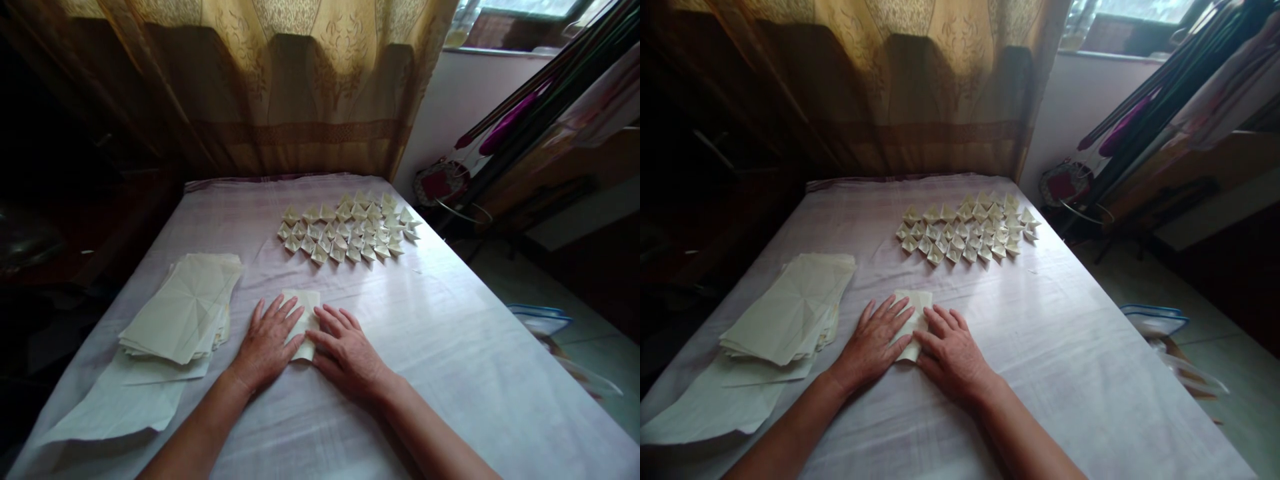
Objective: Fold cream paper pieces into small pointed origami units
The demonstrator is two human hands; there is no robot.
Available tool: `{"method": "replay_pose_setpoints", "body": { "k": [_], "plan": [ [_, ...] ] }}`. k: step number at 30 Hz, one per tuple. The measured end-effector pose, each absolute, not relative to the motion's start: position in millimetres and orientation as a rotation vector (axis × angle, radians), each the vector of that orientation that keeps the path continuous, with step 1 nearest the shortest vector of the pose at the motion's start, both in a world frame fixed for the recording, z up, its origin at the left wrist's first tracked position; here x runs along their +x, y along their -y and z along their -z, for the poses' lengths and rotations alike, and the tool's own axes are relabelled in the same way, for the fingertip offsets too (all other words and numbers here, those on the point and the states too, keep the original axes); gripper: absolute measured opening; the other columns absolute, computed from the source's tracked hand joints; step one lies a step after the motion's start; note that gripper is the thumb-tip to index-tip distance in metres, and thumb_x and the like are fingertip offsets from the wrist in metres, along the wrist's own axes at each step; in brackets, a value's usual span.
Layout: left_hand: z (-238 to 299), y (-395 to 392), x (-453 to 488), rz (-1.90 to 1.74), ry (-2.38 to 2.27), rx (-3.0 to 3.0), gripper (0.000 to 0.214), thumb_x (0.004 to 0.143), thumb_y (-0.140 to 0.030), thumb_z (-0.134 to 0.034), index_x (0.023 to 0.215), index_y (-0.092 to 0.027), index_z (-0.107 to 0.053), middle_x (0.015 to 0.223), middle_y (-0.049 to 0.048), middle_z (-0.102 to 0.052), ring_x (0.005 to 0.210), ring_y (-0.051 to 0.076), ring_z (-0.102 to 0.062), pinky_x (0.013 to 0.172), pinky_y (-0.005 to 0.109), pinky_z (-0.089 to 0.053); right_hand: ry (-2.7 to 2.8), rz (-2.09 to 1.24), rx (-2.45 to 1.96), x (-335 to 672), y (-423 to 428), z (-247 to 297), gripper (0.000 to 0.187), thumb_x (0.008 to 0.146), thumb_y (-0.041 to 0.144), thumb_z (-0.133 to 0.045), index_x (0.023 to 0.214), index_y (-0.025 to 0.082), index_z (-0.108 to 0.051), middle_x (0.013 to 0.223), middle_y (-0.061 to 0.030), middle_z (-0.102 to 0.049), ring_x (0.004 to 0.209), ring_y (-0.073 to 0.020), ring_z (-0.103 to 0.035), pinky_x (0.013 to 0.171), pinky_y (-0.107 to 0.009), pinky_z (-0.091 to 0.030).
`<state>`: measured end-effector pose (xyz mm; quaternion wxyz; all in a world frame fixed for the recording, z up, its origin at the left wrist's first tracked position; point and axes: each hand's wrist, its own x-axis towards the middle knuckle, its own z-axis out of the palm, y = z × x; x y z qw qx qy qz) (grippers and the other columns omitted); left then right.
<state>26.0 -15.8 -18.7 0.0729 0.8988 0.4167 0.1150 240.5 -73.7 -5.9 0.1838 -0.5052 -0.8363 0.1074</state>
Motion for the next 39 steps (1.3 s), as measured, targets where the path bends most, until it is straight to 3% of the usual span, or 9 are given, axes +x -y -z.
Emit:
{"method": "replay_pose_setpoints", "body": {
  "k": [6,9,13,16,23,29,33,36,39],
  "plan": [
    [19,12,17,-0.436,-1.162,2.625,0.040,0.098,-0.032,-0.044,0.135,-0.024,-0.056,0.146,0.0086,-0.052,0.142,0.026,-0.037,0.118,0.056,-0.019,2.365,-0.105,-1.207,238,69,11,0.026,0.094,0.030,-0.058,0.118,0.022,-0.065,0.127,-0.0106,-0.066,0.117,-0.0239,-0.060,0.101,-0.043,-0.046],
    [12,8,6,-0.370,-1.016,2.548,0.039,0.098,-0.039,-0.044,0.132,-0.025,-0.059,0.141,0.0094,-0.057,0.139,0.026,-0.041,0.118,0.059,-0.018,2.338,-0.088,-1.165,235,68,9,0.022,0.096,0.025,-0.053,0.115,0.020,-0.064,0.116,-0.0087,-0.071,0.108,-0.0209,-0.063,0.096,-0.038,-0.049],
    [1,7,-7,-0.240,-0.841,2.517,0.062,0.082,-0.057,-0.066,0.134,-0.025,-0.058,0.145,0.0128,-0.053,0.142,0.031,-0.037,0.118,0.060,-0.015,2.303,-0.084,-1.189,231,68,6,0.022,0.094,0.018,-0.049,0.110,0.019,-0.064,0.113,-0.0088,-0.071,0.106,-0.0216,-0.063,0.096,-0.039,-0.048],
    [-3,10,-10,-0.237,-0.856,2.532,0.073,0.072,-0.053,-0.078,0.136,-0.027,-0.056,0.148,0.0131,-0.049,0.143,0.032,-0.035,0.118,0.060,-0.014,2.288,-0.110,-1.253,229,70,4,0.018,0.093,0.019,-0.052,0.103,0.020,-0.066,0.112,-0.0088,-0.071,0.108,-0.0227,-0.062,0.096,-0.040,-0.048],
    [1,19,-7,-0.399,-0.902,2.529,0.032,0.089,-0.021,-0.061,0.118,-0.031,-0.068,0.130,0.0057,-0.066,0.132,0.025,-0.051,0.117,0.058,-0.023,2.156,-0.236,-1.269,237,78,7,0.020,0.094,0.019,-0.048,0.102,0.023,-0.066,0.108,-0.0048,-0.074,0.107,-0.0204,-0.064,0.100,-0.040,-0.045],
    [0,25,0,-0.547,-0.909,2.489,0.029,0.087,-0.019,-0.054,0.110,-0.028,-0.070,0.103,0.0041,-0.077,0.104,0.021,-0.069,0.108,0.048,-0.042,2.013,-0.353,-1.345,238,81,7,0.021,0.090,0.019,-0.048,0.096,0.025,-0.067,0.091,-0.0019,-0.076,0.105,-0.0203,-0.065,0.103,-0.042,-0.038],
    [-2,29,9,-0.646,-1.004,2.441,0.021,0.094,-0.026,-0.051,0.098,-0.025,-0.071,0.087,0.0025,-0.077,0.079,0.017,-0.071,0.085,0.033,-0.054,1.894,-0.380,-1.428,231,77,7,0.018,0.090,0.020,-0.049,0.083,0.025,-0.065,0.081,-0.0001,-0.073,0.090,-0.0185,-0.067,0.099,-0.041,-0.037],
    [4,28,15,-0.733,-1.228,2.373,0.026,0.096,-0.032,-0.049,0.116,-0.025,-0.065,0.085,0.0021,-0.075,0.074,0.016,-0.070,0.071,0.027,-0.055,1.796,-0.351,-1.549,225,73,9,0.018,0.089,0.022,-0.051,0.076,0.024,-0.061,0.078,-0.0010,-0.070,0.077,-0.0179,-0.064,0.096,-0.042,-0.038],
    [12,27,21,-0.793,-1.393,2.341,0.045,0.096,-0.033,-0.049,0.140,-0.023,-0.045,0.093,0.0027,-0.073,0.077,0.017,-0.069,0.071,0.027,-0.056,1.745,-0.268,-1.617,220,70,13,0.009,0.089,0.024,-0.053,0.087,0.024,-0.062,0.071,-0.0003,-0.067,0.075,-0.0194,-0.063,0.094,-0.042,-0.037]
  ]
}}
